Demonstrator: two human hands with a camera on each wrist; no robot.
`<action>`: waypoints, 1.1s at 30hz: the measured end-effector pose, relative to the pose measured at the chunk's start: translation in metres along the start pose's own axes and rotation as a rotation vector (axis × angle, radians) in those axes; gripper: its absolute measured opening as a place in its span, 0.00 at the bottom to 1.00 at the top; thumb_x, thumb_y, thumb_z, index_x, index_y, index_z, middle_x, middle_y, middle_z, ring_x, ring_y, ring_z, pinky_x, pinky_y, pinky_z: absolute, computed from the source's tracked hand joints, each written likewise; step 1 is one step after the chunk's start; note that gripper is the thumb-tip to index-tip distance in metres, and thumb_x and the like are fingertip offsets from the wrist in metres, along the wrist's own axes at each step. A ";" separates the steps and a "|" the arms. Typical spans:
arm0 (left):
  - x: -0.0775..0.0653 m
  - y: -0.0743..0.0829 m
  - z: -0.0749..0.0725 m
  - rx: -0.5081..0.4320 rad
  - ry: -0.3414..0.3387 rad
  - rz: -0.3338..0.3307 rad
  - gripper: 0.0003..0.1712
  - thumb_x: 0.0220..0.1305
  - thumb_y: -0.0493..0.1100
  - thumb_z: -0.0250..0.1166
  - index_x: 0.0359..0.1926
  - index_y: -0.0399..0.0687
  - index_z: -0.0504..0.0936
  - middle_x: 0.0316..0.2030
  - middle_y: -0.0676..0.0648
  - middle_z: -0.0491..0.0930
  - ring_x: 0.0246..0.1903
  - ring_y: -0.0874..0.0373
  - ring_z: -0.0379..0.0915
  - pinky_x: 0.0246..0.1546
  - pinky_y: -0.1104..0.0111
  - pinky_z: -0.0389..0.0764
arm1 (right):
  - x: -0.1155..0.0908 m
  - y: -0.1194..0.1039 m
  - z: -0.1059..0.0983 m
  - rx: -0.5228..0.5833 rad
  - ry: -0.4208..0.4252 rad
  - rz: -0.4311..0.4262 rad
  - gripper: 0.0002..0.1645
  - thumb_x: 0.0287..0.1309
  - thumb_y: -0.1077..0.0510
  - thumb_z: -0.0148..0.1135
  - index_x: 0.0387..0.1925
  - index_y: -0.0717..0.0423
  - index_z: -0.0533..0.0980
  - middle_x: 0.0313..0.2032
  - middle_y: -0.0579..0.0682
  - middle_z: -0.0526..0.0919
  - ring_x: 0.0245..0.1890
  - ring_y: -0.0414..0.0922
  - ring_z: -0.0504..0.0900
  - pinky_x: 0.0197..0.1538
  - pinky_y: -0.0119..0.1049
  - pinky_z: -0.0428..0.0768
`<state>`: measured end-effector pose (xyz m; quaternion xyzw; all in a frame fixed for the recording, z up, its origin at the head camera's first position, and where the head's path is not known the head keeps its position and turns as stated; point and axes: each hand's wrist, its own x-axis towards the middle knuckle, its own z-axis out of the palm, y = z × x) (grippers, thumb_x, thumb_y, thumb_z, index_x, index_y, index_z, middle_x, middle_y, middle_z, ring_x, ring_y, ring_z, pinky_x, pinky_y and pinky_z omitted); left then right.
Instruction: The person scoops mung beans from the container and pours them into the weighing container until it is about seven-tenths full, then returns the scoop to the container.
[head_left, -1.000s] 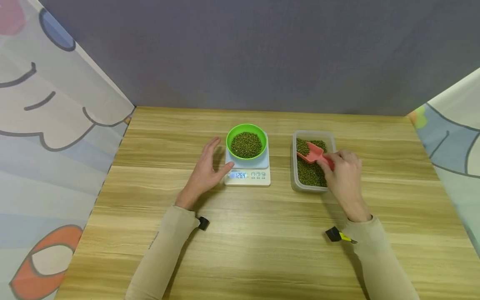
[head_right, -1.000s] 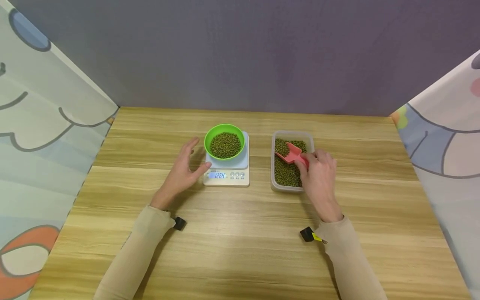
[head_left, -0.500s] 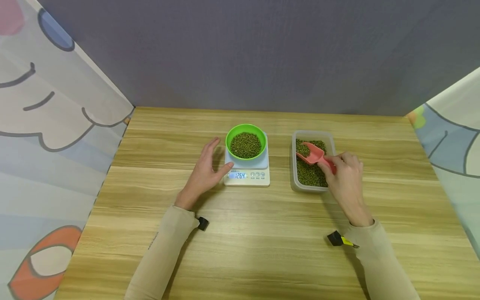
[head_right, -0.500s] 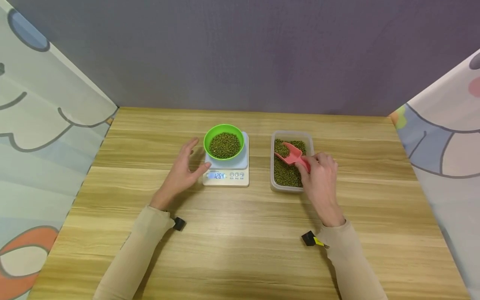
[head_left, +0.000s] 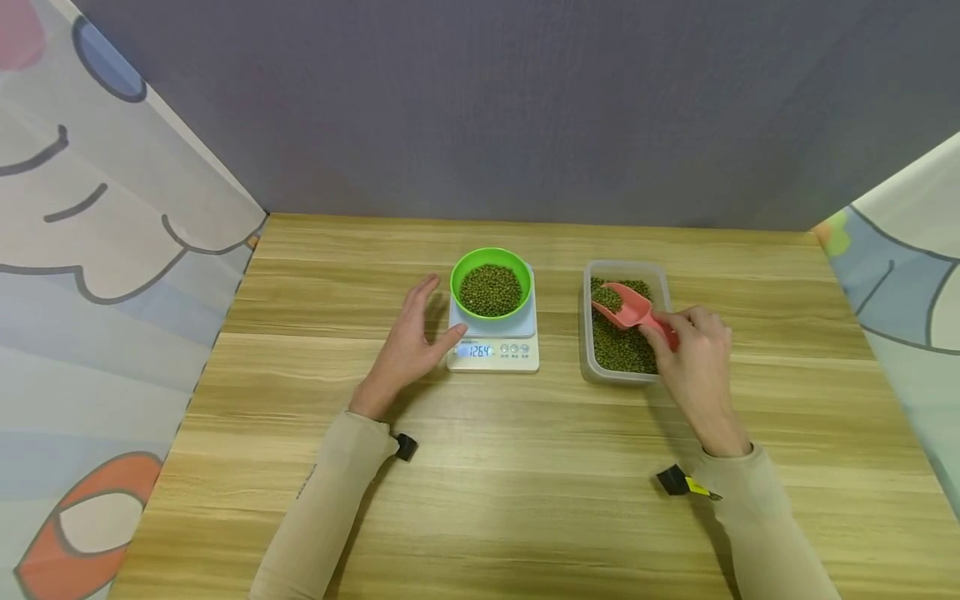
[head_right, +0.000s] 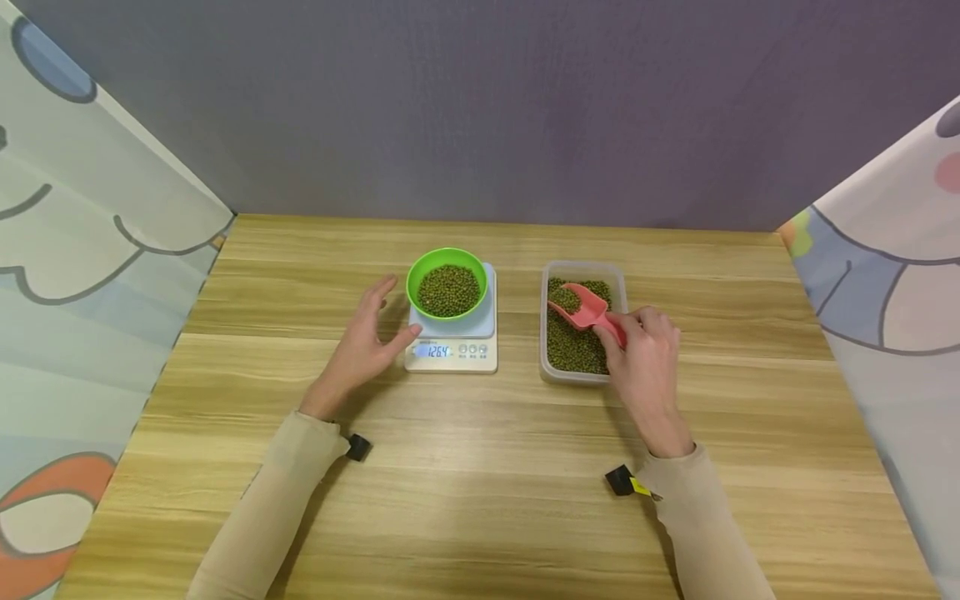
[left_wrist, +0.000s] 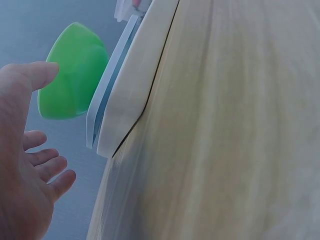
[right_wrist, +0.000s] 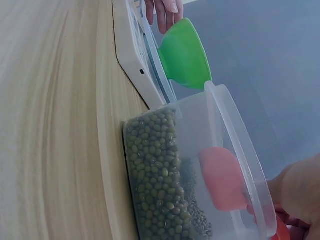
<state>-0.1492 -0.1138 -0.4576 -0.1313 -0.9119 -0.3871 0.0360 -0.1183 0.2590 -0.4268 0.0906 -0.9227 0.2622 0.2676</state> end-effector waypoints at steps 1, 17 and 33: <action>0.000 0.000 0.000 0.002 0.000 0.001 0.53 0.57 0.67 0.58 0.73 0.43 0.51 0.73 0.46 0.49 0.69 0.51 0.45 0.66 0.46 0.56 | 0.000 0.000 0.000 -0.001 0.000 0.000 0.15 0.44 0.64 0.71 0.35 0.71 0.82 0.25 0.61 0.75 0.28 0.54 0.67 0.35 0.49 0.60; 0.001 0.002 -0.002 0.003 -0.005 0.000 0.53 0.57 0.67 0.58 0.73 0.43 0.50 0.72 0.45 0.49 0.69 0.51 0.46 0.66 0.47 0.56 | -0.001 0.002 -0.001 -0.015 0.016 0.016 0.14 0.47 0.62 0.70 0.35 0.70 0.82 0.25 0.61 0.75 0.27 0.53 0.65 0.34 0.49 0.58; 0.001 0.002 -0.002 0.012 -0.005 0.003 0.52 0.58 0.67 0.58 0.73 0.42 0.51 0.72 0.44 0.50 0.69 0.51 0.46 0.66 0.47 0.56 | -0.002 0.003 -0.004 -0.006 0.037 0.015 0.15 0.45 0.63 0.71 0.35 0.71 0.82 0.25 0.61 0.74 0.28 0.53 0.65 0.35 0.49 0.57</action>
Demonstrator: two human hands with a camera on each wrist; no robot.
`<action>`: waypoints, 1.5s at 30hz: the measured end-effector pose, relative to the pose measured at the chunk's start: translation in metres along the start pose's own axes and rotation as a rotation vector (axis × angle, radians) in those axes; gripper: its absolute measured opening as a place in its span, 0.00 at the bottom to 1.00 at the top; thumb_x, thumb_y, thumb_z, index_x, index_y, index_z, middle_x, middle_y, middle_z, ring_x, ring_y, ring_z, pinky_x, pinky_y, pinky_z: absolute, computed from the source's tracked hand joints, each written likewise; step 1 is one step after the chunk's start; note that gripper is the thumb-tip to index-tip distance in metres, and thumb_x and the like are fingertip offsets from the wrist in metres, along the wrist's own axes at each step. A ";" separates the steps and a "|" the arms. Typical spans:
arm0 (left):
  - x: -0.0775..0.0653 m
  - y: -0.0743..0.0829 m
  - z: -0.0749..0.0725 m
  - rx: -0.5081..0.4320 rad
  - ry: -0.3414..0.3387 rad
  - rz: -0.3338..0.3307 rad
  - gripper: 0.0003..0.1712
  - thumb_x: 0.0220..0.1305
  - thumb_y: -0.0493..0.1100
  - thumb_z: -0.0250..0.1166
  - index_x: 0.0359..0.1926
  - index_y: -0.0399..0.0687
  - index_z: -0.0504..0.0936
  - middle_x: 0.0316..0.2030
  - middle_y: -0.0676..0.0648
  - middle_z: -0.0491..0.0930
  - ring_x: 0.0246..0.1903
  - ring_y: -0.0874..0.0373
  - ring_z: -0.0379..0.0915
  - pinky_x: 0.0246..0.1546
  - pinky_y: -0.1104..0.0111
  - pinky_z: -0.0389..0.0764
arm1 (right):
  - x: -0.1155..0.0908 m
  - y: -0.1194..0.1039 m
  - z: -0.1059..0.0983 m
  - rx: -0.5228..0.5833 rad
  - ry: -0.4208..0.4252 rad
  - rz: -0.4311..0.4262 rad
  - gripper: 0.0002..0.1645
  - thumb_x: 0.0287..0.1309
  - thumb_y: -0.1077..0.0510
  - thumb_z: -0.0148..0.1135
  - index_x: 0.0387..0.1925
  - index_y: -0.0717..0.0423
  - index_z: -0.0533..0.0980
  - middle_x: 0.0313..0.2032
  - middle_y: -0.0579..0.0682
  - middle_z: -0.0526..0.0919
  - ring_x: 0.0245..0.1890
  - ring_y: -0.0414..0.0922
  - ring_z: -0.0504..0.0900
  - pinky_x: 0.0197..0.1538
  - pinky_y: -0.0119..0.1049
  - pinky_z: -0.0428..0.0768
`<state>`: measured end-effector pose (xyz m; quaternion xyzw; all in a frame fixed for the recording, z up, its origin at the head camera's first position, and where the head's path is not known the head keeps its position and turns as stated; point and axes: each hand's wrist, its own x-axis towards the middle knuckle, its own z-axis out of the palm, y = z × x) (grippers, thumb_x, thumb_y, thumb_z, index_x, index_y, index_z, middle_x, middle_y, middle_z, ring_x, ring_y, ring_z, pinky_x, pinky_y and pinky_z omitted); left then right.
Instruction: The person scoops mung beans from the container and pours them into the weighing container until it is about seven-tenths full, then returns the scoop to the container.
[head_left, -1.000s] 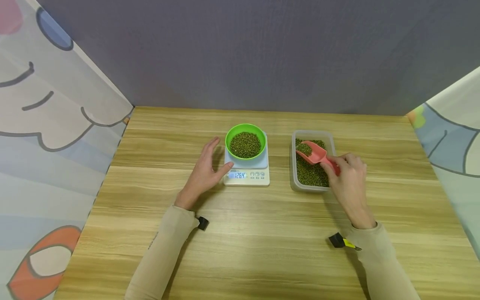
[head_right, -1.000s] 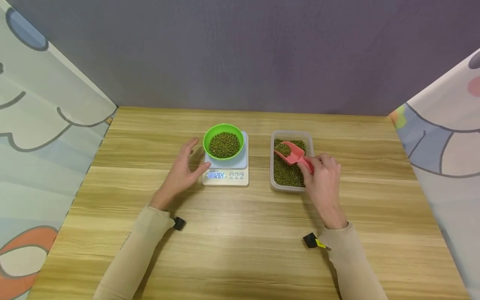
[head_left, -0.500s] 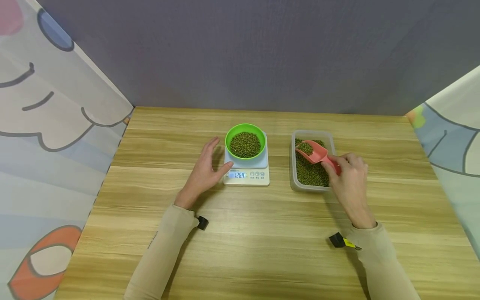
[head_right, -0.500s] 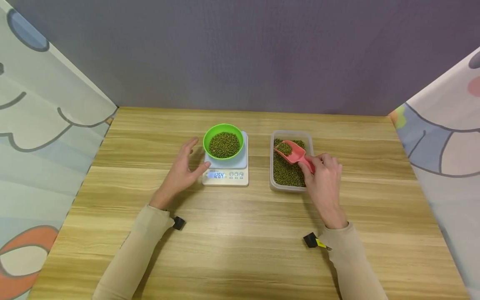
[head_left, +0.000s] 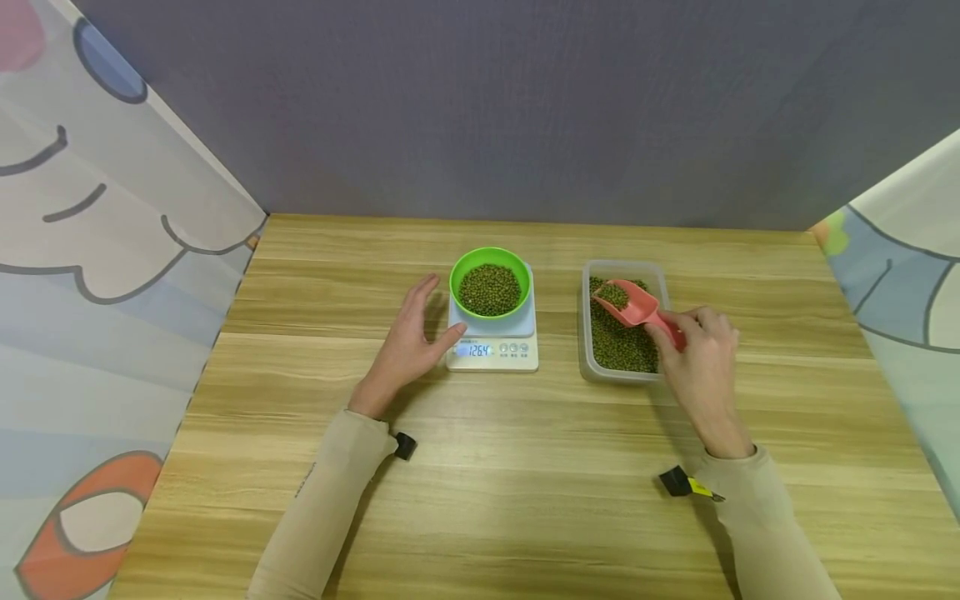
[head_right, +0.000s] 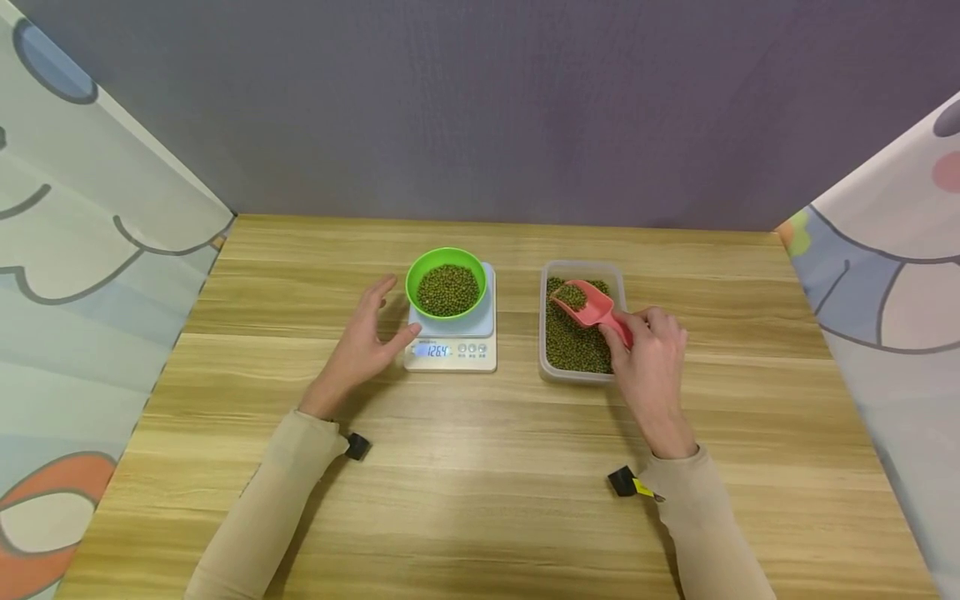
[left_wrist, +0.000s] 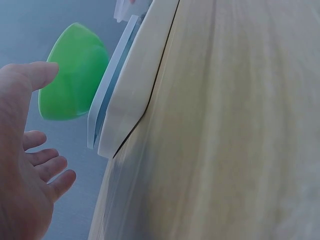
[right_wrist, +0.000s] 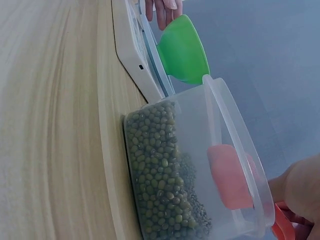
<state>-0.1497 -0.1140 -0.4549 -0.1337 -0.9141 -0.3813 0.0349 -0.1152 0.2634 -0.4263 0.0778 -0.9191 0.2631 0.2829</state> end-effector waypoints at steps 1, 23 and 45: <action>0.000 0.000 0.000 -0.002 0.000 0.000 0.52 0.58 0.67 0.58 0.73 0.41 0.51 0.72 0.44 0.50 0.69 0.51 0.46 0.66 0.47 0.56 | 0.000 0.000 0.000 0.002 0.005 -0.004 0.15 0.45 0.63 0.71 0.34 0.71 0.82 0.25 0.61 0.75 0.28 0.53 0.65 0.35 0.49 0.57; 0.002 0.002 0.001 -0.013 0.031 0.029 0.52 0.58 0.64 0.59 0.73 0.44 0.50 0.72 0.42 0.51 0.69 0.51 0.46 0.65 0.46 0.57 | 0.012 -0.018 -0.010 0.013 0.071 -0.038 0.15 0.45 0.62 0.71 0.34 0.70 0.82 0.25 0.60 0.74 0.28 0.53 0.65 0.34 0.48 0.57; 0.011 0.012 0.004 -0.039 0.072 0.081 0.50 0.58 0.62 0.60 0.72 0.41 0.51 0.71 0.39 0.51 0.69 0.53 0.44 0.66 0.47 0.56 | 0.037 -0.061 0.005 0.098 0.006 -0.208 0.16 0.43 0.60 0.73 0.34 0.67 0.83 0.31 0.58 0.77 0.31 0.53 0.66 0.33 0.49 0.59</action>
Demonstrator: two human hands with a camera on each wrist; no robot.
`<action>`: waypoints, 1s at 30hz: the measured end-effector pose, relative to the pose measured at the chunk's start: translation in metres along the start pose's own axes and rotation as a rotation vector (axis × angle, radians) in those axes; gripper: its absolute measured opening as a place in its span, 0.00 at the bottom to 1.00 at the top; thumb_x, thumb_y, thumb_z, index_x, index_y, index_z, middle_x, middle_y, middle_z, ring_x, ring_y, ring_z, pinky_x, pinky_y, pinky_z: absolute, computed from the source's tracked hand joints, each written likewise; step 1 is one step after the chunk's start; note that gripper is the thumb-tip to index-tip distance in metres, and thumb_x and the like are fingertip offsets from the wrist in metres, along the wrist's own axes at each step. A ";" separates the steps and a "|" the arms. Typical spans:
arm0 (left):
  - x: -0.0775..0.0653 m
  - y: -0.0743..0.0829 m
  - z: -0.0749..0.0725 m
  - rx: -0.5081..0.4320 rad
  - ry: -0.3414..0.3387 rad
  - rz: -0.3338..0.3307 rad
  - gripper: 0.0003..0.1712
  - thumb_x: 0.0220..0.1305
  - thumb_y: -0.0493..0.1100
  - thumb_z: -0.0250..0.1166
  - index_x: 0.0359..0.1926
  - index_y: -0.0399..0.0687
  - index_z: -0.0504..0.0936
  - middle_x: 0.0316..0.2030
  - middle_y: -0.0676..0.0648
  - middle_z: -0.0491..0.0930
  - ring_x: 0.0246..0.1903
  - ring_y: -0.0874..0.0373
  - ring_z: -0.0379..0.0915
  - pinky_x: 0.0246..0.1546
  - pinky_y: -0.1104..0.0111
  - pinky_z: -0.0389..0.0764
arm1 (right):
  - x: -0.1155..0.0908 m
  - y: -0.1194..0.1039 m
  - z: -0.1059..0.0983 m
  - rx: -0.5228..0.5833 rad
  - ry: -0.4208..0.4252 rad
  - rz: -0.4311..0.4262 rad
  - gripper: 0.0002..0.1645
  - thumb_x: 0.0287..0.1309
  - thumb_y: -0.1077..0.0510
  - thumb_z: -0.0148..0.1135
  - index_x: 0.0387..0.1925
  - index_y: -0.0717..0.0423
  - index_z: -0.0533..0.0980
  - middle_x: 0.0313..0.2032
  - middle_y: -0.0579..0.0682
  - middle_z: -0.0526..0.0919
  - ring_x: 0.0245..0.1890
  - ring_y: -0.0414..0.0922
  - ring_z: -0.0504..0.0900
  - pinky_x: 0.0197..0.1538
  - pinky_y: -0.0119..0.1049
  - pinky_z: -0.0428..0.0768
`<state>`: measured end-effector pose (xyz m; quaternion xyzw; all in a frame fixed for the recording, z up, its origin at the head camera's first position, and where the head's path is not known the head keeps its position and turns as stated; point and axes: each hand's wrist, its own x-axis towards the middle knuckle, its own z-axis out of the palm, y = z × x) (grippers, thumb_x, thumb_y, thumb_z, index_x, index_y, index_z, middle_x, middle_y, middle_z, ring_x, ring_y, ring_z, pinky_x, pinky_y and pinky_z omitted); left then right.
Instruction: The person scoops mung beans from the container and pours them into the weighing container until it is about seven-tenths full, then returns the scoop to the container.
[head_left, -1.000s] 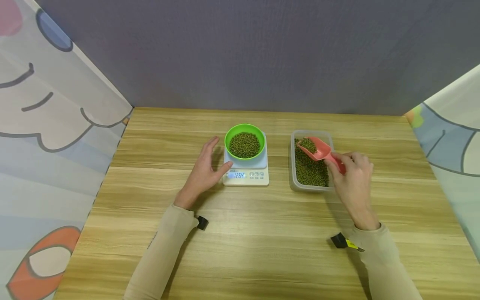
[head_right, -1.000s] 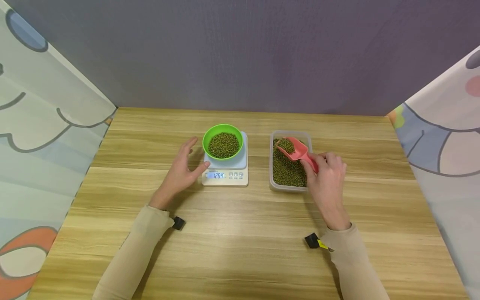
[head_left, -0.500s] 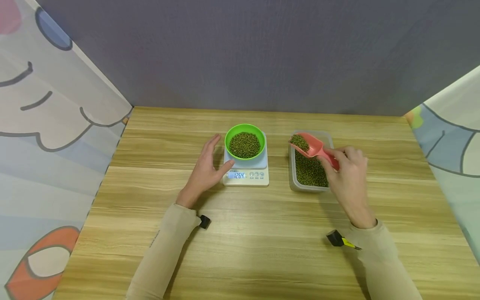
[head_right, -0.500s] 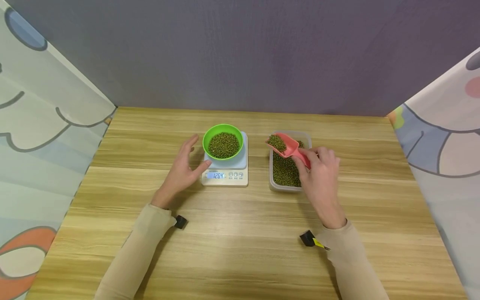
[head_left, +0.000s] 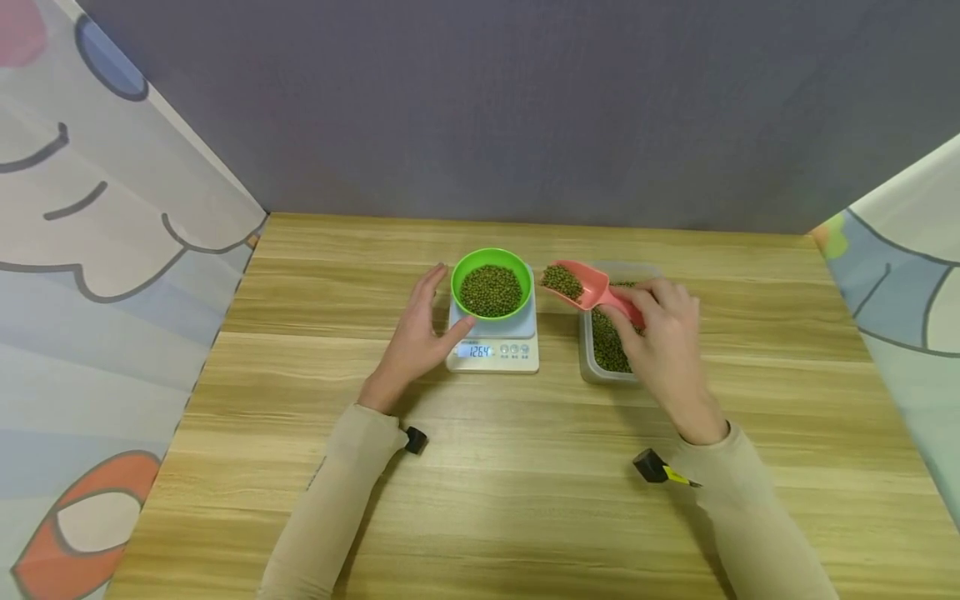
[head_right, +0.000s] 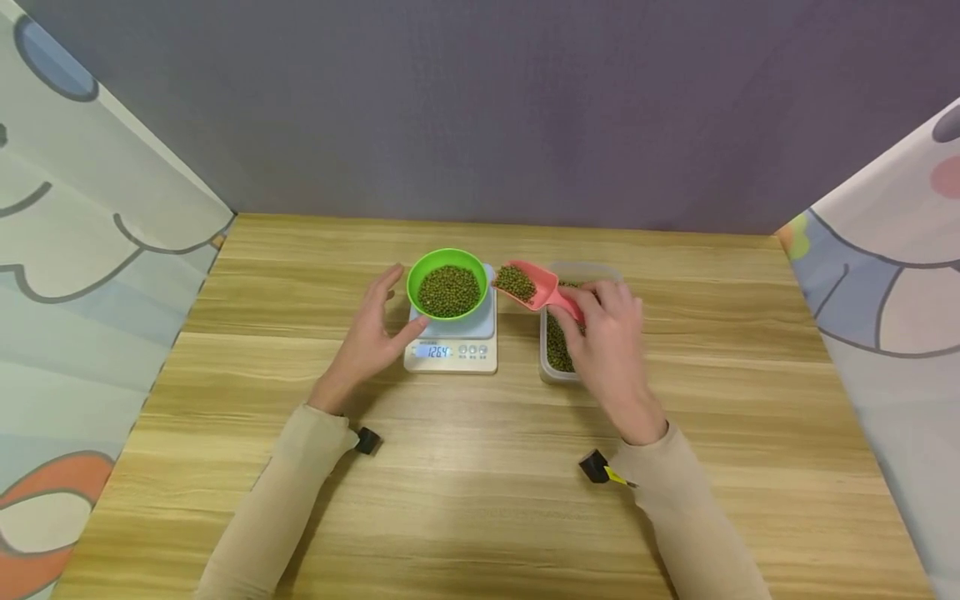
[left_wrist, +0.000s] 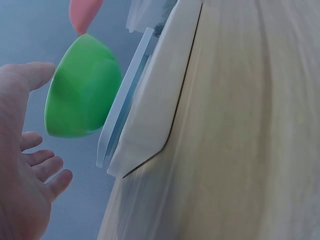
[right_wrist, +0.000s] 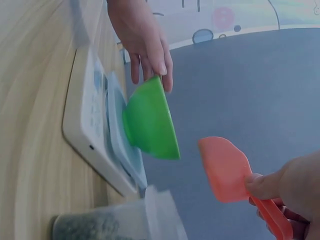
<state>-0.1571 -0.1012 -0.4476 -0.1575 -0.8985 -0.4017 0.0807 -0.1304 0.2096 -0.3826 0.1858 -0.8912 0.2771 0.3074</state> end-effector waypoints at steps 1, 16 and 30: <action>0.000 0.000 0.000 -0.001 0.001 0.005 0.50 0.58 0.62 0.60 0.72 0.41 0.51 0.71 0.39 0.51 0.69 0.53 0.44 0.66 0.47 0.56 | 0.002 -0.002 0.001 0.008 -0.003 -0.008 0.16 0.43 0.60 0.73 0.34 0.67 0.83 0.31 0.57 0.77 0.31 0.53 0.66 0.33 0.49 0.59; 0.002 0.002 0.005 -0.021 0.020 0.026 0.49 0.59 0.62 0.59 0.72 0.41 0.52 0.71 0.40 0.52 0.69 0.54 0.45 0.66 0.49 0.56 | 0.036 -0.024 0.020 -0.093 -0.084 -0.132 0.15 0.54 0.54 0.65 0.38 0.62 0.83 0.36 0.57 0.78 0.35 0.54 0.68 0.34 0.50 0.63; 0.002 0.004 0.005 -0.039 0.028 0.037 0.49 0.59 0.61 0.60 0.72 0.41 0.52 0.71 0.42 0.52 0.69 0.55 0.46 0.68 0.52 0.56 | 0.037 -0.026 0.026 -0.197 -0.041 -0.222 0.13 0.57 0.54 0.62 0.39 0.57 0.83 0.36 0.55 0.78 0.34 0.53 0.68 0.33 0.49 0.63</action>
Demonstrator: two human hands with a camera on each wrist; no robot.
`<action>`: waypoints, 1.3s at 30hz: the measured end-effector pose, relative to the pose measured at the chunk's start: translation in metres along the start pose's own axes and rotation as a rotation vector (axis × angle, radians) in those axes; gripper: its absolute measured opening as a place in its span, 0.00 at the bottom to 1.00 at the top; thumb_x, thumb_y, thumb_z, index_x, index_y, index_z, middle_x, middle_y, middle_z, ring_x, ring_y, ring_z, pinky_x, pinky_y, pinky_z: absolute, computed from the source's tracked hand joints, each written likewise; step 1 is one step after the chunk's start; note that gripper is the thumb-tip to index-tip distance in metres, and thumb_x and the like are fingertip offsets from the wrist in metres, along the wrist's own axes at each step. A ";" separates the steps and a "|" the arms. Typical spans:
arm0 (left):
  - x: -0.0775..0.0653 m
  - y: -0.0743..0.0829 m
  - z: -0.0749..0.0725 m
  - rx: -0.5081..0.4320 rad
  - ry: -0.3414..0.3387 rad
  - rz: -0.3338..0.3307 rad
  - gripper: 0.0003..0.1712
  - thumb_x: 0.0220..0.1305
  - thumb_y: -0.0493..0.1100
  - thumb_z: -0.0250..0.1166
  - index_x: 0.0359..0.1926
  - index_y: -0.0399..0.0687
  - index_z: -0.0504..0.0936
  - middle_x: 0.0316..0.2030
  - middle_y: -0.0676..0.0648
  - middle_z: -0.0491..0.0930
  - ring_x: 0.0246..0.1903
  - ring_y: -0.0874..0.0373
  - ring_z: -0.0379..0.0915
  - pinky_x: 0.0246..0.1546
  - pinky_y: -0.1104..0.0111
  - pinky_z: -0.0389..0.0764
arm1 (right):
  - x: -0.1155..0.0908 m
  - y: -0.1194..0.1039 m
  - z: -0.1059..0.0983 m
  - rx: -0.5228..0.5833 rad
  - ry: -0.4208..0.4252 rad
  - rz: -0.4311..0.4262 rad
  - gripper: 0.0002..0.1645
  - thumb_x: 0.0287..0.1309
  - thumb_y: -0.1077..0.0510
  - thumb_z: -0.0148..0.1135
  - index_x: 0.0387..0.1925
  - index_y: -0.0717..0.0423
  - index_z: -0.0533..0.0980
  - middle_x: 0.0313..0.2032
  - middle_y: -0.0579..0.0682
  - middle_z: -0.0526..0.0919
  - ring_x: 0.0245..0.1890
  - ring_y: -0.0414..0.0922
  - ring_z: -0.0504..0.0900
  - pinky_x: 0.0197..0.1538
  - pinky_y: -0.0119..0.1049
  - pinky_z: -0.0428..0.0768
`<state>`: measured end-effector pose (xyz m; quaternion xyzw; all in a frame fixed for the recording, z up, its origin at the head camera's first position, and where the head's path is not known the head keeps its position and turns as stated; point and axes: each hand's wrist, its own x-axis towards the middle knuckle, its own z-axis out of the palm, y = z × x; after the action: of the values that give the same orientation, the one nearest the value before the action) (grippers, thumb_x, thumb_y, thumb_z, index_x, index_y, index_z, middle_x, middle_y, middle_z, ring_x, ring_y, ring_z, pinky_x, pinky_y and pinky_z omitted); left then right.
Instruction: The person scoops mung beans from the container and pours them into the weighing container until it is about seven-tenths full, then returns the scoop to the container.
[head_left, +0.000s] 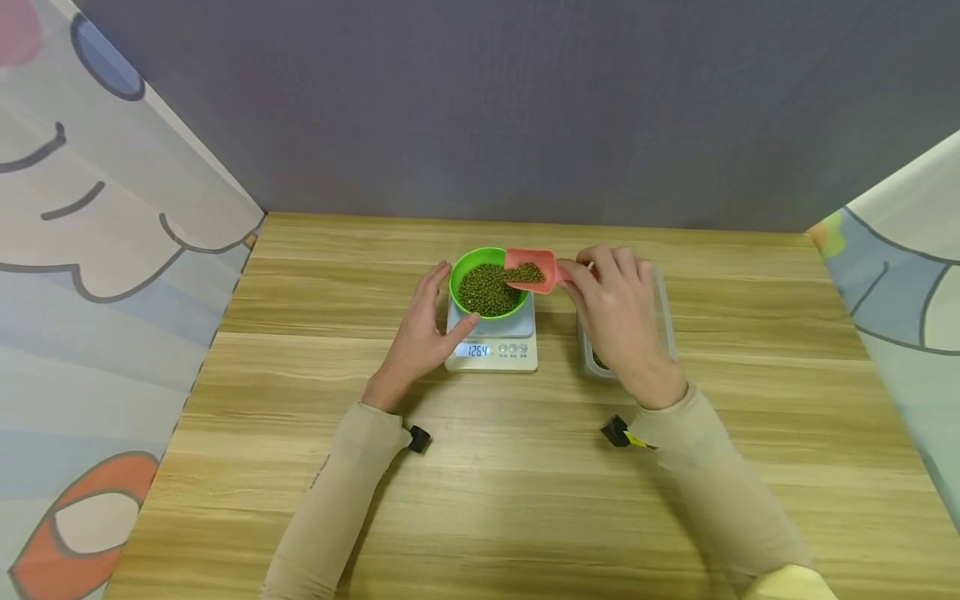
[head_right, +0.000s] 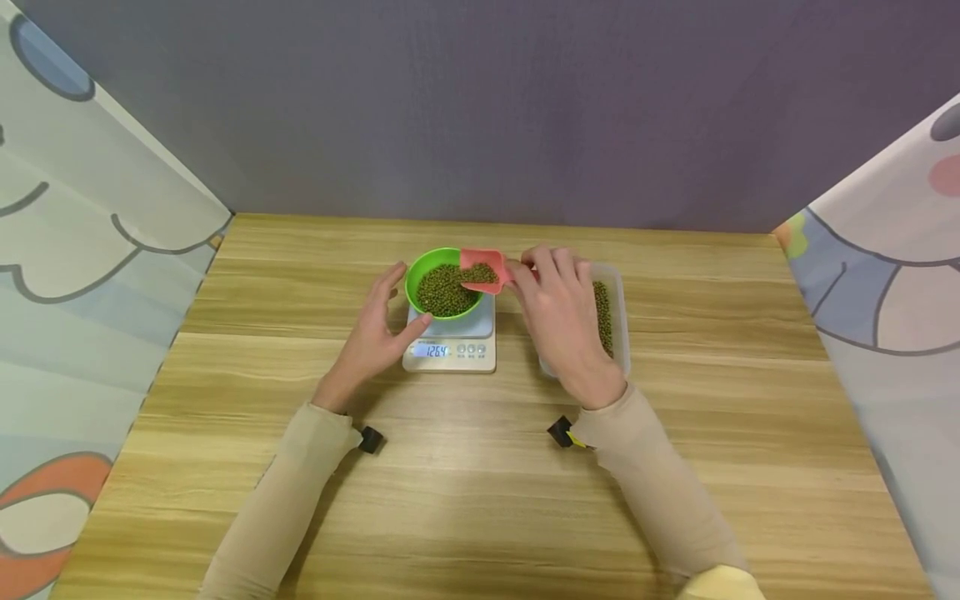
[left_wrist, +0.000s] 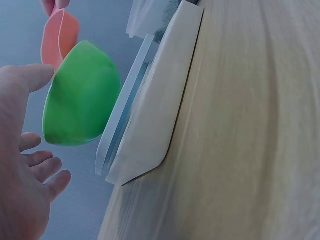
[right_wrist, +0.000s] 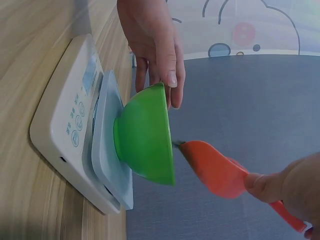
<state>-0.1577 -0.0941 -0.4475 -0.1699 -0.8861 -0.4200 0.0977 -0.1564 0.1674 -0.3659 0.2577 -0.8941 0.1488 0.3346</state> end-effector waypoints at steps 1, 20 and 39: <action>0.000 0.000 0.000 -0.001 0.001 0.000 0.48 0.59 0.61 0.60 0.72 0.41 0.52 0.71 0.42 0.52 0.69 0.55 0.46 0.68 0.52 0.56 | 0.000 0.000 0.000 -0.006 0.009 -0.008 0.12 0.57 0.54 0.62 0.39 0.57 0.83 0.36 0.55 0.78 0.34 0.53 0.68 0.33 0.49 0.63; -0.001 -0.001 -0.003 0.007 -0.005 -0.014 0.49 0.59 0.61 0.60 0.72 0.41 0.51 0.71 0.39 0.52 0.69 0.54 0.45 0.66 0.48 0.57 | -0.005 -0.004 0.003 -0.062 0.227 -0.098 0.10 0.57 0.58 0.63 0.41 0.52 0.84 0.34 0.52 0.79 0.35 0.53 0.72 0.35 0.50 0.63; -0.003 -0.004 -0.004 0.026 -0.003 -0.002 0.49 0.59 0.61 0.61 0.72 0.40 0.52 0.71 0.38 0.52 0.69 0.53 0.46 0.65 0.47 0.57 | -0.025 0.008 0.000 0.038 0.277 -0.021 0.14 0.46 0.58 0.69 0.39 0.54 0.84 0.34 0.56 0.80 0.36 0.56 0.71 0.36 0.55 0.60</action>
<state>-0.1565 -0.1001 -0.4492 -0.1682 -0.8919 -0.4082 0.0982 -0.1448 0.1827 -0.3833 0.2504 -0.8336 0.1964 0.4514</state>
